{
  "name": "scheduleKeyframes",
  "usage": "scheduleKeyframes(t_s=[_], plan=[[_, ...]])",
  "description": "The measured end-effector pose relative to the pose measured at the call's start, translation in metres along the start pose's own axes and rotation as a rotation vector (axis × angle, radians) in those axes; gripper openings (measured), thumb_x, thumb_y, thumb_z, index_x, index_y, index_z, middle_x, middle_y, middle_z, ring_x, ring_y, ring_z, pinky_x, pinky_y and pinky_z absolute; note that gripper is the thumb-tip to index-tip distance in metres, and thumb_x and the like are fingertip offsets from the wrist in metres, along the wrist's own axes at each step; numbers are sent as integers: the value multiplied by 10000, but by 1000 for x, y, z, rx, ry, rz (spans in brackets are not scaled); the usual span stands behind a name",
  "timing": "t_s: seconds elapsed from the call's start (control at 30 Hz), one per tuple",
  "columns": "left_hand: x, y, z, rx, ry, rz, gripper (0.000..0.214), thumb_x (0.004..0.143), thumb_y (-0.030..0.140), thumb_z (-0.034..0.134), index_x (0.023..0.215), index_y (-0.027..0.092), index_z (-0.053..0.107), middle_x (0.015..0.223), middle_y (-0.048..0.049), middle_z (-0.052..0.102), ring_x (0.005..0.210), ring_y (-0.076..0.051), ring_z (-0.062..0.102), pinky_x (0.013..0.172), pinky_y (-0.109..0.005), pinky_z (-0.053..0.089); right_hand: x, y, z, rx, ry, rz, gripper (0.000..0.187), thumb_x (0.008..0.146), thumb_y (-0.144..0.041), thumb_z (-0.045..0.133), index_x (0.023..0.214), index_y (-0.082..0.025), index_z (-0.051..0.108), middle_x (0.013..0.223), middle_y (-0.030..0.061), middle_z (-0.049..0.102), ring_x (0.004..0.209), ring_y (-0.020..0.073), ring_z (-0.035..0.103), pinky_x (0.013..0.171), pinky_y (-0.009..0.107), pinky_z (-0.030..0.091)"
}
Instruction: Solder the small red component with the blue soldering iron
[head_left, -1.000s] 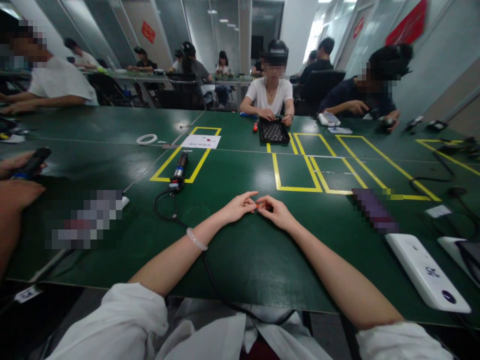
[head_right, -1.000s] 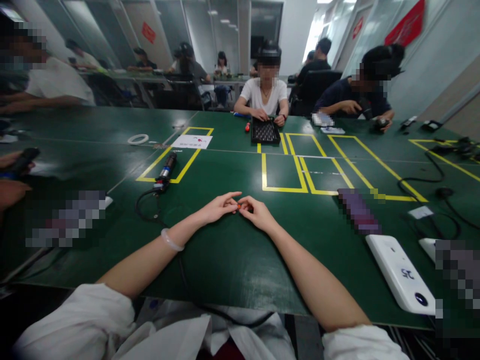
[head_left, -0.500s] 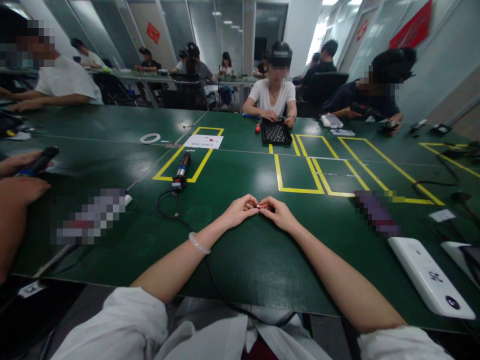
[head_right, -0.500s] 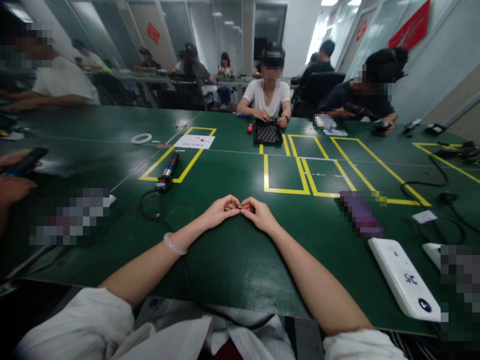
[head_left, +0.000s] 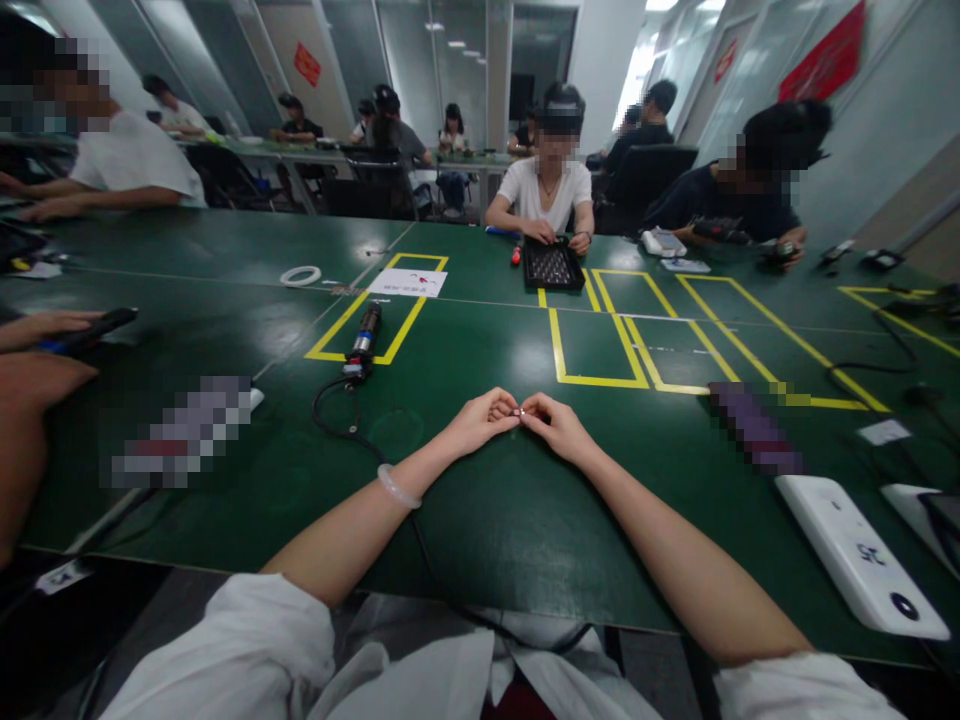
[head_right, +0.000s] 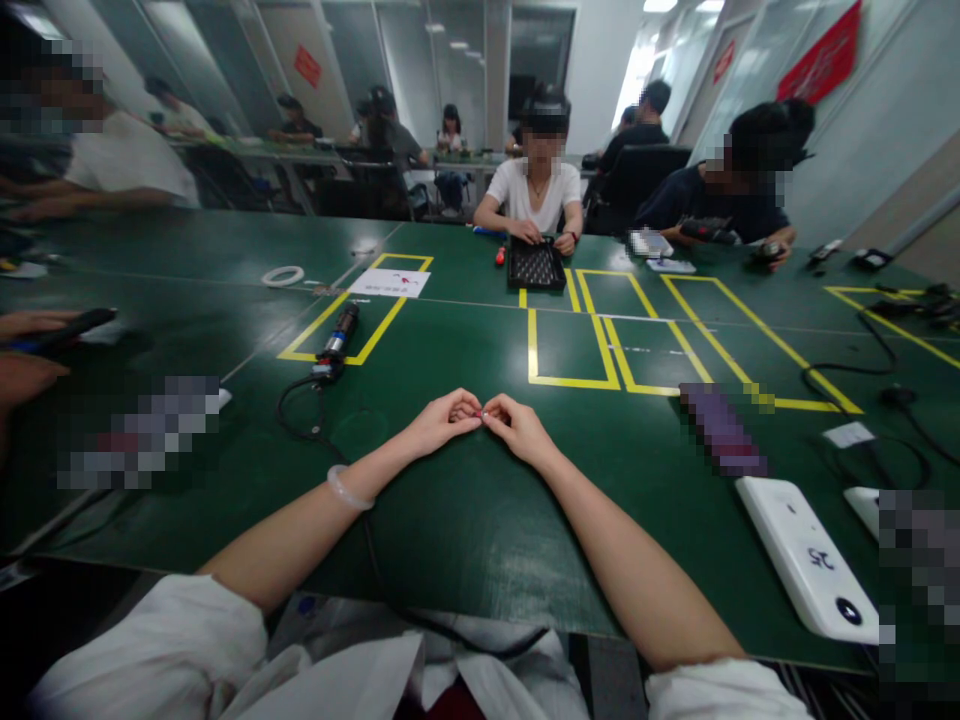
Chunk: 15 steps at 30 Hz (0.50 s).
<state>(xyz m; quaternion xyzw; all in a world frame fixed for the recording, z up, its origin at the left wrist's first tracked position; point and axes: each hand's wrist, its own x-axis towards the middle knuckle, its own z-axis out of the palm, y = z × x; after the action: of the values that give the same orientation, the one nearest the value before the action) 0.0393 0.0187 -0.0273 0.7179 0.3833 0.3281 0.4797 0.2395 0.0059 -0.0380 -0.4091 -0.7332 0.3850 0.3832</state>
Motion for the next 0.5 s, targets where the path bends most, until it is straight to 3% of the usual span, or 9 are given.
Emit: scheduleKeyframes(t_s=[0.27, 0.5], plan=[[-1, 2, -1, 52, -18, -10, 240, 834, 358, 600, 972, 165, 562, 807, -13, 626, 734, -126, 599, 680, -252, 455, 0, 2, 1, 22, -19, -44, 209, 847, -328, 614, 1003, -192, 585, 858, 18, 642, 718, 136, 567, 686, 267, 454], [-3, 0, 0, 117, -25, 45, 258, 833, 336, 597, 1040, 197, 533, 823, 9, 624, 729, -113, 599, 675, -234, 451, 1, 5, 1, 87, -19, 3, 209, 849, -343, 615, 977, -180, 590, 839, 24, 662, 742, 147, 601, 691, 271, 462]])
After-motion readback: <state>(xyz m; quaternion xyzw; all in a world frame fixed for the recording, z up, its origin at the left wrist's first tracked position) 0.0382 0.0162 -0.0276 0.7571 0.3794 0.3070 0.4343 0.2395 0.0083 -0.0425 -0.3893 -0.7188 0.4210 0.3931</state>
